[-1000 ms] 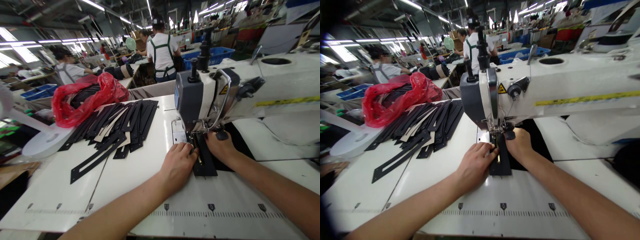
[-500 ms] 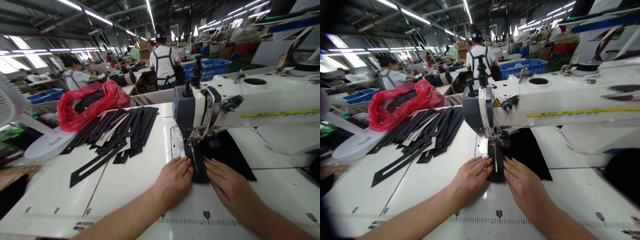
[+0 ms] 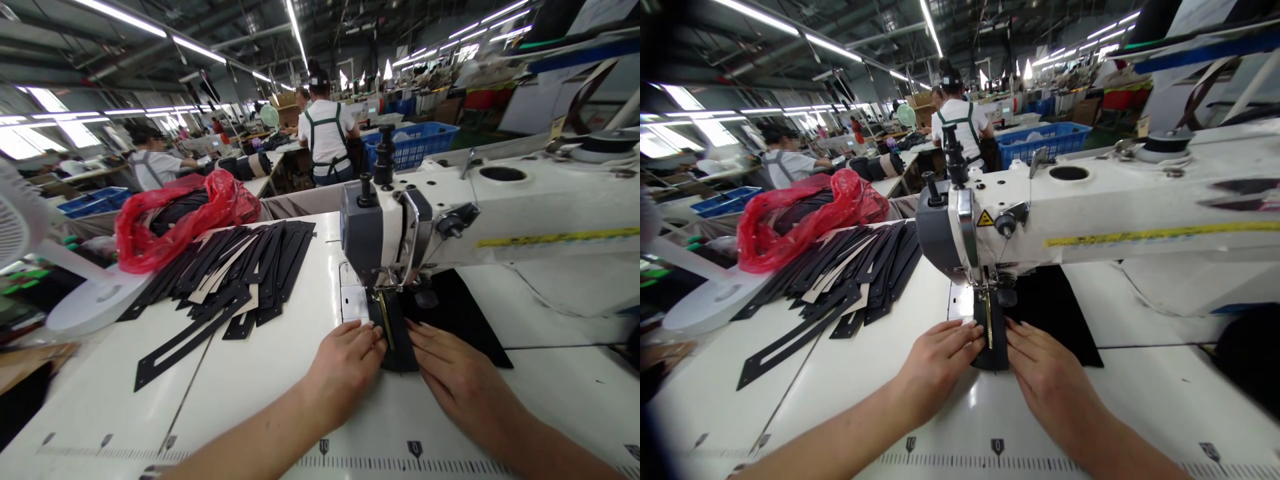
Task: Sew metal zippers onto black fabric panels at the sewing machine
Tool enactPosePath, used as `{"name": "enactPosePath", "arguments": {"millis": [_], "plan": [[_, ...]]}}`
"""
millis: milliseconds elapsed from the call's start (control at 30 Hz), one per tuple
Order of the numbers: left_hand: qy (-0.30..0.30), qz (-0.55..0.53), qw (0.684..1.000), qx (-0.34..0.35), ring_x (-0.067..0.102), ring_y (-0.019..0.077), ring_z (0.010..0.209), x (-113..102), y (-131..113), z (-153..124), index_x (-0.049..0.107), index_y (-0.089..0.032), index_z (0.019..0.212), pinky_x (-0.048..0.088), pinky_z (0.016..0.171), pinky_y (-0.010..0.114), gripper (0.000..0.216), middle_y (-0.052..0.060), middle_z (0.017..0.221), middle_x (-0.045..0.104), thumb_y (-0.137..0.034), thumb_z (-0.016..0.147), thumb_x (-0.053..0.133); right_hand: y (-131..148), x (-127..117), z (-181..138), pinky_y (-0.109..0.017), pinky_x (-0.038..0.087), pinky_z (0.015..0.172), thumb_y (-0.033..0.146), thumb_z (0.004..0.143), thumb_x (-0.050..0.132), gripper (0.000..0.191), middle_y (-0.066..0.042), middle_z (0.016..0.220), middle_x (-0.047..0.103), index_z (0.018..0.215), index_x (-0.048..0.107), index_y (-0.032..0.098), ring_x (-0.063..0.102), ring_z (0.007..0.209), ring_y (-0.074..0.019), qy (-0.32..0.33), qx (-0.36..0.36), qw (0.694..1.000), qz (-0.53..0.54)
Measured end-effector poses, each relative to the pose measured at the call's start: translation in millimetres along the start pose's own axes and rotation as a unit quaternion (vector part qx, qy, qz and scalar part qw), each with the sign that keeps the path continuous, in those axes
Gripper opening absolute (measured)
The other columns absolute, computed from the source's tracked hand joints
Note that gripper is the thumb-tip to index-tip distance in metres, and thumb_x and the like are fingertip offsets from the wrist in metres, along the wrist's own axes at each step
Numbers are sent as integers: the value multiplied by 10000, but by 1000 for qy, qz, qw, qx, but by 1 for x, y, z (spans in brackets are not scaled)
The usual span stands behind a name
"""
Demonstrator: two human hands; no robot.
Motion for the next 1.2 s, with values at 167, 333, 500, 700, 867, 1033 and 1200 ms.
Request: {"name": "enactPosePath", "arguments": {"millis": [167, 333, 500, 700, 867, 1033, 1200], "plan": [[-30, -58, 997, -50, 652, 160, 913, -2, 6, -1, 622, -128, 1008, 548, 823, 320, 215, 83, 1005, 685, -130, 915, 428, 6, 1, 1, -437, 525, 851, 107, 855, 413, 326, -137, 1102, 631, 1060, 658, 172, 589, 1030, -245, 8, -3, 1000, -26], [-3, -16, 1000, -20, 633, 187, 974, 1, -1, -2, 614, -113, 1031, 541, 839, 352, 239, 110, 1043, 668, -136, 922, 402, 14, 1, 3, -439, 521, 833, 132, 856, 435, 289, -123, 1067, 620, 1010, 671, 196, 569, 1015, -246, 11, 20, 1000, -13], [-5, 0, 1000, -20, 617, 204, 1004, 3, -6, -2, 603, -92, 1038, 532, 856, 362, 270, 125, 1033, 667, -139, 929, 360, 17, 1, 0, -412, 527, 824, 135, 849, 453, 261, -129, 1083, 606, 978, 675, 183, 560, 1028, -242, -2, 25, 1000, -6], [-16, 15, 999, -33, 624, 210, 966, 7, -6, -2, 612, -99, 1016, 529, 848, 360, 286, 105, 992, 669, -155, 949, 339, 16, 4, -5, -402, 528, 848, 97, 835, 453, 283, -138, 1123, 599, 1026, 654, 156, 535, 1084, -240, -9, 21, 1000, -10], [-10, 17, 999, -27, 625, 208, 949, 6, -2, 2, 615, -79, 983, 525, 845, 349, 270, 109, 959, 667, -153, 946, 359, 14, 4, 0, -422, 532, 830, 104, 836, 450, 271, -143, 1104, 609, 1005, 657, 149, 555, 1049, -250, -10, 20, 1000, -8], [-10, 17, 1000, -23, 630, 201, 905, 6, 4, 8, 613, -88, 963, 533, 812, 336, 272, 99, 932, 667, -159, 950, 351, 9, 3, 6, -415, 533, 814, 98, 833, 430, 289, -122, 1054, 627, 993, 661, 165, 581, 993, -241, -5, 23, 1000, -1], [-1, 7, 1000, -25, 617, 205, 901, 8, 11, 12, 605, -94, 982, 534, 793, 358, 275, 98, 905, 655, -173, 956, 344, 1, 6, 9, -402, 523, 827, 99, 841, 422, 291, -129, 1076, 615, 995, 658, 169, 576, 997, -228, 0, 36, 999, 5]]}}
Point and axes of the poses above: each hand's wrist, its own z-axis towards the middle knuckle, its own x-axis out of the palm, y = z × x, the point moved 5 cm from there along z, towards the middle knuckle
